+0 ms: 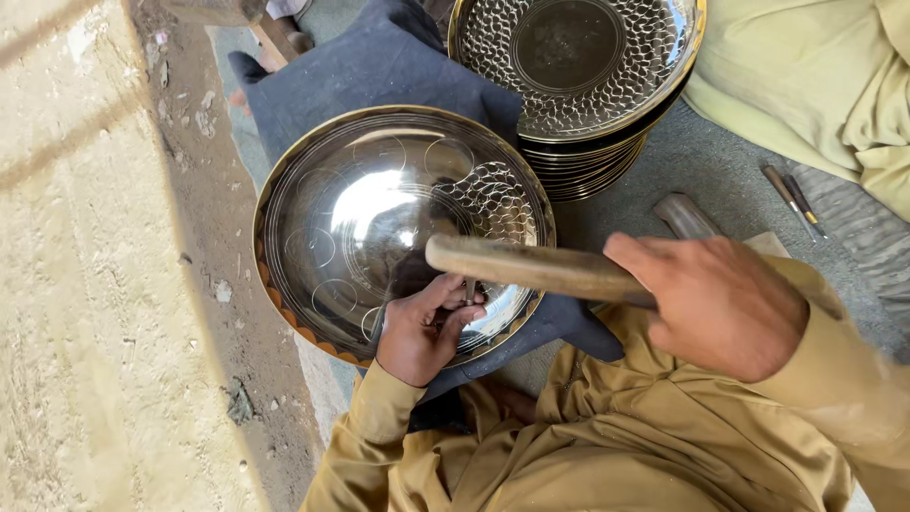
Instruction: The person uses a wooden mallet and a small metal punch to hammer a decorative dimpled pattern into the interior surface of a brass bowl. They work systematically across the bowl's surface, creating a textured finish.
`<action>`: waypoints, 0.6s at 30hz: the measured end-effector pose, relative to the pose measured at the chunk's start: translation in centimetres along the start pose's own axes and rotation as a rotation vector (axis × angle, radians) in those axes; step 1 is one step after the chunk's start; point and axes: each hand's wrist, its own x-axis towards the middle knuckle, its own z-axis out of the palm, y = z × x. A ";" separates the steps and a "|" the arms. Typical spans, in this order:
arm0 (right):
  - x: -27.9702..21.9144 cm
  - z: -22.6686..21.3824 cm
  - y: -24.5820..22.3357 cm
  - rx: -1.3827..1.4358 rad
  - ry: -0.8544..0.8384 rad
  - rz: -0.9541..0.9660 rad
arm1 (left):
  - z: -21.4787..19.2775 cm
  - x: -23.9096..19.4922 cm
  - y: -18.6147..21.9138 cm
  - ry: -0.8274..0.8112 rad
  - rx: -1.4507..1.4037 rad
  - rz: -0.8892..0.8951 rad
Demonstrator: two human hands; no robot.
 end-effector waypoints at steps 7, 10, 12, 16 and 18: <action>-4.4 8.1 0.4 0.460 0.291 0.214 | -1.5 2.8 -0.6 -0.400 0.036 0.154; -5.8 11.5 0.3 0.520 0.318 0.245 | -1.5 3.9 -0.9 -0.556 0.073 0.233; -6.1 13.8 0.2 0.502 0.359 0.232 | -1.5 5.1 -0.8 -0.636 0.127 0.323; -6.2 17.7 -0.4 0.478 0.630 0.159 | -1.5 5.6 -0.1 -0.843 0.114 0.212; -6.3 18.4 -0.7 0.434 0.680 0.146 | -1.5 6.0 0.1 -0.906 0.118 0.247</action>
